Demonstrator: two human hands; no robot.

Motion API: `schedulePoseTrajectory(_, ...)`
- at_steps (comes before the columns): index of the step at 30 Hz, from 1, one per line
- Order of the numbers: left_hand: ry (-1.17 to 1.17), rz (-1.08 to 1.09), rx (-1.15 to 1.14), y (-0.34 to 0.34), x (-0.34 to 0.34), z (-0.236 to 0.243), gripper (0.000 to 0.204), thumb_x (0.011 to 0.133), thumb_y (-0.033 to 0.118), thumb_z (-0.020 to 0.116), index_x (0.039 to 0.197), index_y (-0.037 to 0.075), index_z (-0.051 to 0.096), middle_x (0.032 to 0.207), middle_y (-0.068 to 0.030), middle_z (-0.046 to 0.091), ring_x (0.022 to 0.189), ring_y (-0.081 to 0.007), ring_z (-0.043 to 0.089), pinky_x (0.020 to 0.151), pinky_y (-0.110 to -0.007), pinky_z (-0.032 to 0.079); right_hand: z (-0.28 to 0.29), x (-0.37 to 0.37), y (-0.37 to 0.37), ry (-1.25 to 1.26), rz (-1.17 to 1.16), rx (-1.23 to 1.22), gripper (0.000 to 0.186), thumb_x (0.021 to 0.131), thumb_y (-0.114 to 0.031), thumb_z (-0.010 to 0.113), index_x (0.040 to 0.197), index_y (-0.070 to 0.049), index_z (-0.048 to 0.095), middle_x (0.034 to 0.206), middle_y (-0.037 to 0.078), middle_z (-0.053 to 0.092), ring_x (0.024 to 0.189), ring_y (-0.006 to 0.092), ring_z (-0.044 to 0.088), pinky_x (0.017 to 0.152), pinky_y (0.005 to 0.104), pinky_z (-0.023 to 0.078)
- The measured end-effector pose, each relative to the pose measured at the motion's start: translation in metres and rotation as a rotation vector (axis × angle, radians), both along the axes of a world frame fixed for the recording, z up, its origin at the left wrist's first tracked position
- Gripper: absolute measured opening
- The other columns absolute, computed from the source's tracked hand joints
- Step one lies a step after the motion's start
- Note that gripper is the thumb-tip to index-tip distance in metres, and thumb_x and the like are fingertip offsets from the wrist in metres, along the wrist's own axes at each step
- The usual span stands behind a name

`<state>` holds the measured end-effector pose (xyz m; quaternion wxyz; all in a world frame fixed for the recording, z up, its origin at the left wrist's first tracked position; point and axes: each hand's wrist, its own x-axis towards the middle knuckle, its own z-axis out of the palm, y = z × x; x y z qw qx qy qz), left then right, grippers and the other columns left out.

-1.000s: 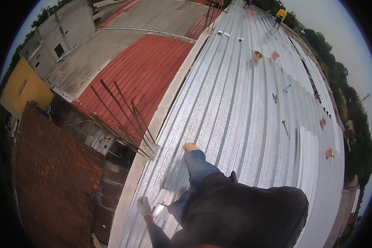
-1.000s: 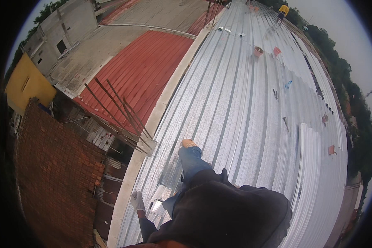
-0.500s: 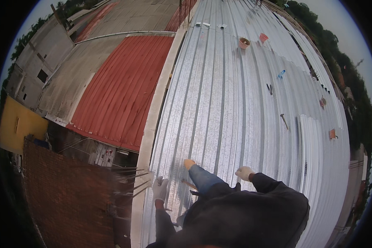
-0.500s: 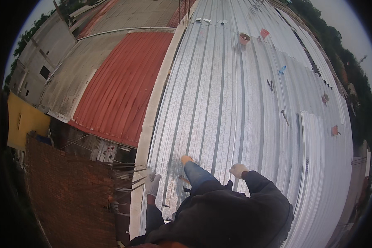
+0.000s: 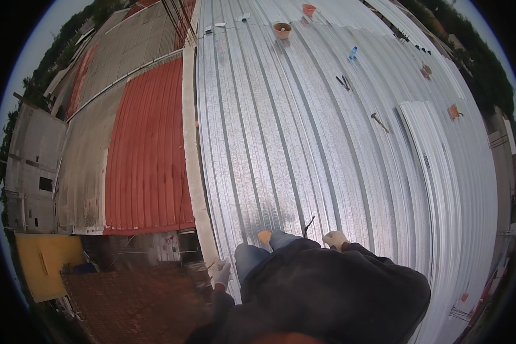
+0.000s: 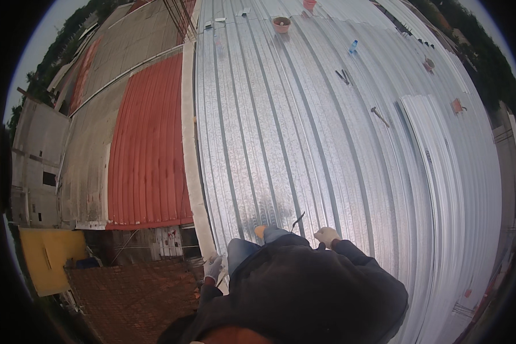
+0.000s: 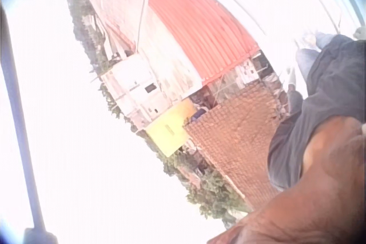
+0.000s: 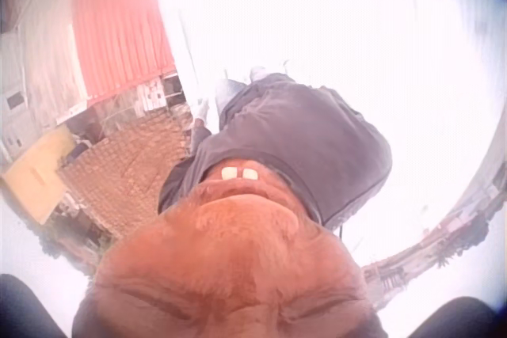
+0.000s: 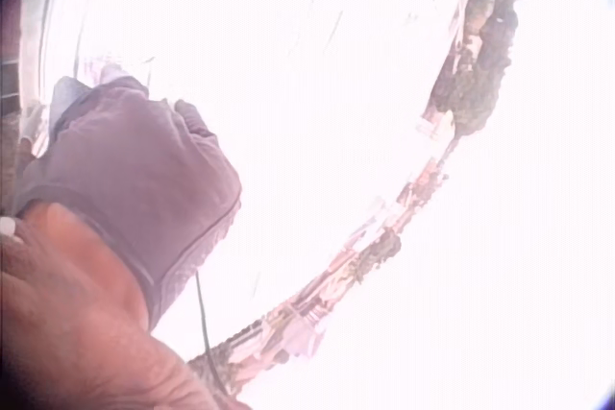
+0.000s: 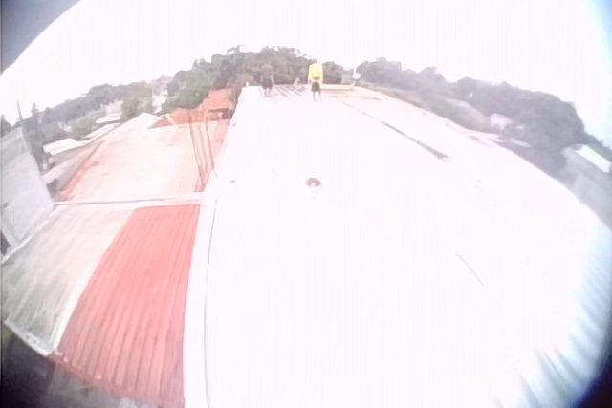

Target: The person hammers a metal sheet onto a corrugated roof, then scoops cement from a bucket and spreads it along the roof edge using a trowel. The person repeatedly applies and smooths the cement along the edge.

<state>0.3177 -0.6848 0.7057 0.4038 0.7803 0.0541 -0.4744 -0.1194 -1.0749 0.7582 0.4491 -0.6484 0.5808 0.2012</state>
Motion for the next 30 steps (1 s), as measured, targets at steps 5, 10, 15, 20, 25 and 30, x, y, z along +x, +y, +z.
schedulePoseTrajectory(5,0.013,-0.207,0.218,0.002,-0.003,0.006,0.029,0.104,0.035,0.079,0.104,0.006,0.079,0.085,0.0016,0.070,0.072,-0.0137,0.065,0.065,-0.036,0.052,-0.015,-0.018,0.019,0.117,-0.014,0.112,0.054,0.096,-0.051,0.070,0.120,-0.005,0.088,0.121,0.025,0.084,0.122,0.0423,0.078,0.109,0.0504,0.059)
schedulePoseTrajectory(10,0.023,-0.282,0.272,-0.016,0.017,-0.003,0.034,0.103,0.033,0.079,0.113,0.000,0.079,0.091,-0.0017,0.075,0.075,-0.0152,0.069,0.068,-0.036,0.056,-0.015,0.014,-0.016,0.133,0.007,0.154,0.051,0.098,-0.050,0.073,0.125,-0.010,0.088,0.131,0.022,0.083,0.129,0.0411,0.076,0.112,0.0489,0.058)
schedulePoseTrajectory(15,0.048,-0.251,0.172,-0.137,0.068,-0.017,0.041,0.103,0.031,0.080,0.121,-0.005,0.080,0.096,-0.0051,0.080,0.078,-0.0168,0.073,0.071,-0.036,0.059,-0.017,0.041,-0.088,0.099,-0.168,0.027,0.051,0.098,-0.048,0.072,0.124,-0.008,0.088,0.129,0.023,0.083,0.128,0.0416,0.076,0.112,0.0494,0.058)
schedulePoseTrajectory(20,0.054,0.050,0.042,-0.264,0.118,-0.034,0.035,0.097,0.030,0.082,0.113,-0.001,0.083,0.087,-0.0030,0.076,0.074,-0.0139,0.070,0.065,-0.034,0.054,0.015,0.122,-0.222,-0.019,-0.112,-0.017,0.048,0.101,-0.041,0.071,0.123,-0.001,0.085,0.117,0.021,0.085,0.112,0.0371,0.080,0.100,0.0478,0.060)
schedulePoseTrajectory(25,0.064,-0.190,0.006,-0.352,0.191,-0.037,0.033,0.097,0.030,0.082,0.112,0.000,0.083,0.084,-0.0006,0.073,0.071,-0.0119,0.066,0.063,-0.034,0.052,0.054,0.194,-0.301,-0.314,-0.461,-0.199,0.040,0.108,-0.031,0.069,0.123,0.004,0.082,0.097,0.011,0.081,0.085,0.0189,0.076,0.077,0.0356,0.058)
schedulePoseTrajectory(30,-0.080,-0.230,-0.049,-0.441,0.272,-0.031,0.036,0.095,0.035,0.085,0.110,0.002,0.081,0.088,-0.0010,0.074,0.076,-0.0110,0.066,0.069,-0.033,0.054,0.043,0.197,-0.313,-0.141,-0.557,-0.094,0.044,0.104,-0.034,0.073,0.124,0.005,0.083,0.102,0.016,0.084,0.092,0.0222,0.079,0.085,0.0398,0.061)
